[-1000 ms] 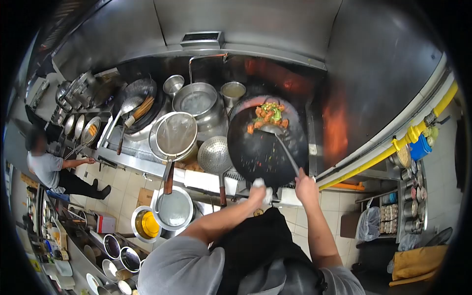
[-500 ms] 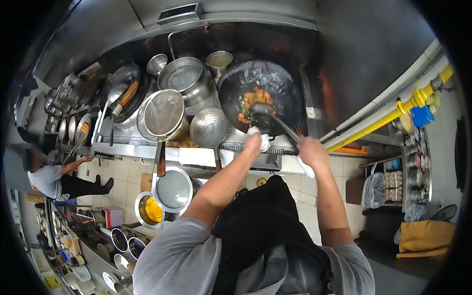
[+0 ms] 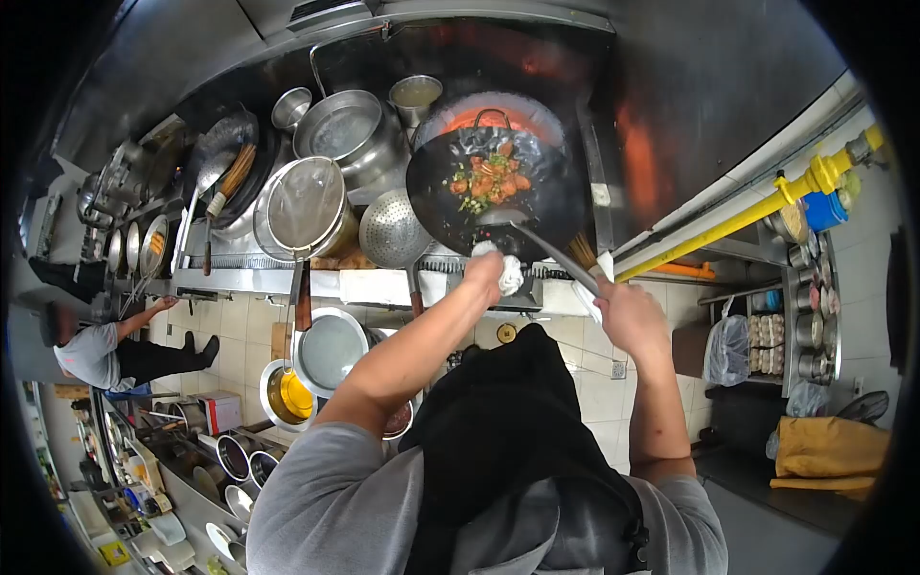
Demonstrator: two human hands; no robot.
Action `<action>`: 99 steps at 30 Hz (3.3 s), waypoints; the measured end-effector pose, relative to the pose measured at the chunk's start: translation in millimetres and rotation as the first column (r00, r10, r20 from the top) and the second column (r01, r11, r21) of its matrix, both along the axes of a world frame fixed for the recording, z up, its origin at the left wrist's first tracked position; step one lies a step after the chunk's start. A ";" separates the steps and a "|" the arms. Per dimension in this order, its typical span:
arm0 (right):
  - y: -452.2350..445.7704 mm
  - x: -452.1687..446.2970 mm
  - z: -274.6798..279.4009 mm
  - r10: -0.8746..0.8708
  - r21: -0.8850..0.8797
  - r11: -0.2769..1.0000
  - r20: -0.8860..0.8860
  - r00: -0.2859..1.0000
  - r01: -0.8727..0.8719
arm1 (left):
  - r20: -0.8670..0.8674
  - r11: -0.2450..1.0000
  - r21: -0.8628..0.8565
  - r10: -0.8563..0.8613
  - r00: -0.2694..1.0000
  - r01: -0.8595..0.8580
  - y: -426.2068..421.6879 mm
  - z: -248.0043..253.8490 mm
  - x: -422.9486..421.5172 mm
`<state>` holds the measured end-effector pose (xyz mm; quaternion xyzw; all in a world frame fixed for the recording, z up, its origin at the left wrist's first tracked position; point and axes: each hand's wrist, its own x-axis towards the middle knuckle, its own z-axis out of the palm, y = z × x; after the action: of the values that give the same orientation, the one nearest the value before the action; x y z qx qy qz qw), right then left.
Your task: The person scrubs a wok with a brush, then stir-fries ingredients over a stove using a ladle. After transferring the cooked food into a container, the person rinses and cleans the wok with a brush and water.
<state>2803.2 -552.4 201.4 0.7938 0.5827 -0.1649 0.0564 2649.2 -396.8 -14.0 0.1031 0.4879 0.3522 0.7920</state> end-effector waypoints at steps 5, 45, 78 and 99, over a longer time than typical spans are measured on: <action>50.5 11.2 -83.5 0.052 0.177 0.983 -0.011 0.999 -0.049 | -0.104 0.993 0.115 0.018 0.994 -0.006 28.0 -44.1 4.2; -54.2 8.1 -76.2 -0.191 0.335 0.792 -0.658 0.728 0.510 | 0.223 0.989 0.098 0.091 0.971 -0.115 6.2 -4.1 42.3; -108.6 186.7 -25.6 -0.602 -0.524 0.507 -0.784 0.154 -0.684 | -0.102 0.502 0.145 0.865 0.492 -0.853 -497.0 81.7 131.7; -501.5 31.7 -12.2 -0.145 -0.475 -0.843 -0.249 0.958 -0.251 | -0.252 -0.920 0.279 0.207 -0.945 -0.276 -837.5 53.6 480.1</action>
<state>2834.8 -1053.9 189.2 0.0760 0.0810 -0.6755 0.7289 3129.3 -1234.4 39.6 -0.4933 0.3239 0.7453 -0.3102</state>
